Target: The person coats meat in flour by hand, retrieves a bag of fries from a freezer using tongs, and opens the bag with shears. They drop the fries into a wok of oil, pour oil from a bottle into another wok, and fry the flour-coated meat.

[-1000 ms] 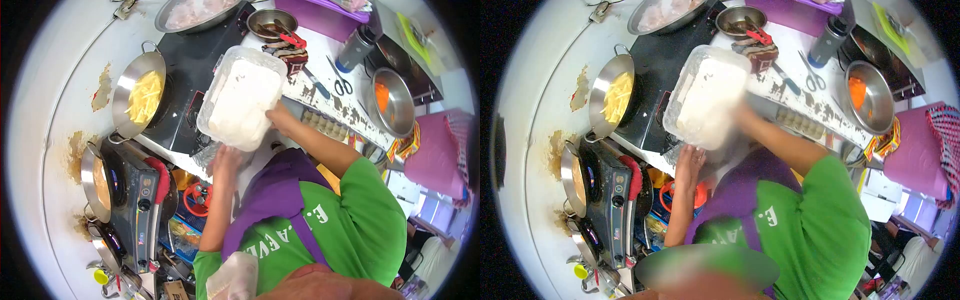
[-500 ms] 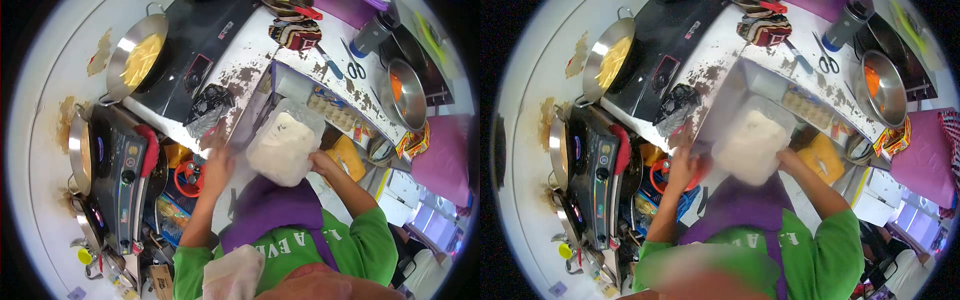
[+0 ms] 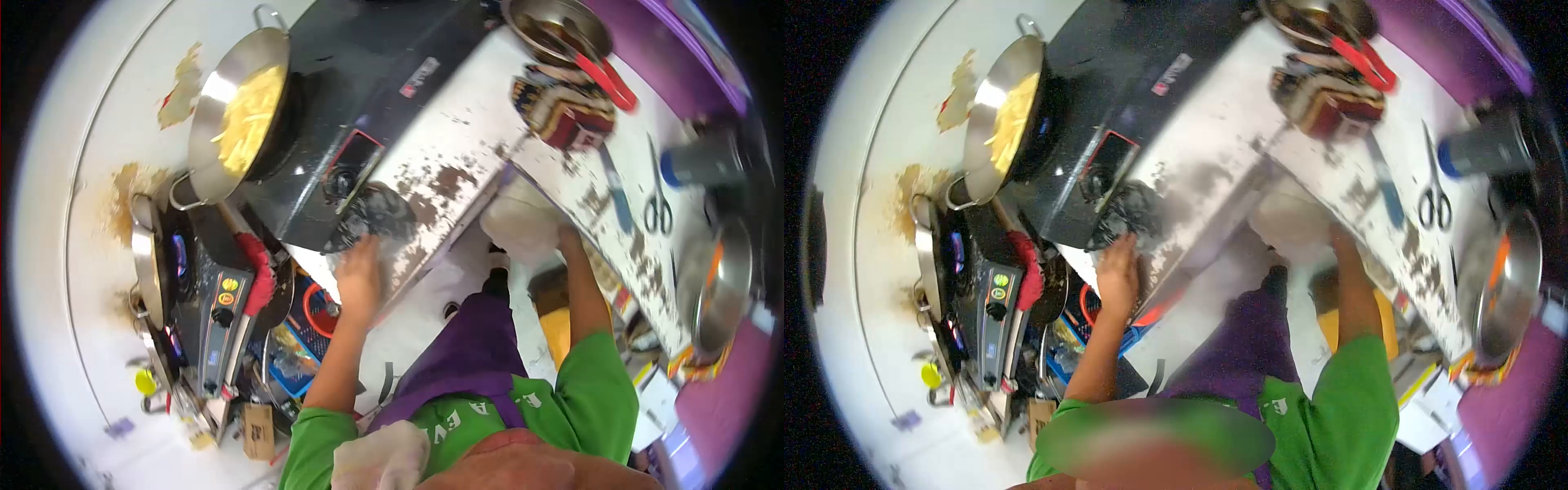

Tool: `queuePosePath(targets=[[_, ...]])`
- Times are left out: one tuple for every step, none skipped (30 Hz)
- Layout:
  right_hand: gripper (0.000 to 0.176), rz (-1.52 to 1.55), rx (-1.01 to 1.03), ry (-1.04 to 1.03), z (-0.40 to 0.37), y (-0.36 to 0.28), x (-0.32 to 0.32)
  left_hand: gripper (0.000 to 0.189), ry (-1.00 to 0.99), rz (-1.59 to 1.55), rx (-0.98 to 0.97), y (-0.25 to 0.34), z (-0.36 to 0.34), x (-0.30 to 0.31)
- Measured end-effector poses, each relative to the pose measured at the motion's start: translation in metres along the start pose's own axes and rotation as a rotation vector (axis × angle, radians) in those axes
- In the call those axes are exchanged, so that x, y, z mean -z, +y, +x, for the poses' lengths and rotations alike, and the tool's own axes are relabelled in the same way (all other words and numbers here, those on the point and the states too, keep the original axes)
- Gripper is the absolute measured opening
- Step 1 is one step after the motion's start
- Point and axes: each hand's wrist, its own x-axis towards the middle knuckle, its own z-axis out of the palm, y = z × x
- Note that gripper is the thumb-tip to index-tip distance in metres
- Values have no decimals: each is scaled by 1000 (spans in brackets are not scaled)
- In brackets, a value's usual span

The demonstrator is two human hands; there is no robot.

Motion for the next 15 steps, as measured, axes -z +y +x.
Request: queuePosePath(targets=[[31, -35, -9, 30, 7, -10, 1, 47, -24, -19, -10, 7, -6, 4], [30, -56, -20, 48, 13, -20, 1, 45, -21, -14, -18, 13, -11, 7], [29, -85, -23, 64, 20, -30, 1, 43, -20, -12, -30, 18, -13, 10], [28, -108, -23, 78, 28, -40, 0, 42, -22, -23, 2, 22, -13, 12], [27, -131, -22, 86, 35, -48, -2, 40, -18, -36, 36, 25, -13, 13], [26, -158, -16, 96, 41, -55, -5, 38, -10, -53, 69, 26, -10, 13], [25, -186, -9, 107, 45, -58, -9, 36, -2, -70, 90, 27, -7, 14], [24, -218, 1, 126, 47, -58, -10, 34, 3, -92, 109, 28, -5, 15], [23, -252, 18, 149, 48, -56, -11, 32, 8, -116, 127, 30, -3, 17], [23, -288, 34, 168, 45, -54, -18, 32, 14, -136, 131, 29, -2, 18], [22, -340, 60, 198, 41, -50, -25, 31, 20, -159, 133, 28, -2, 20], [21, -386, 91, 225, 37, -46, -34, 30, 24, -184, 133, 28, -2, 21], [20, -431, 116, 248, 32, -42, -40, 29, 82, -300, 211, 30, -3, 24], [19, -476, 136, 273, 25, -40, -45, 27, 139, -417, 286, 32, -5, 26], [19, -510, 152, 284, 19, -38, -50, 26, 199, -531, 360, 34, -9, 30]])
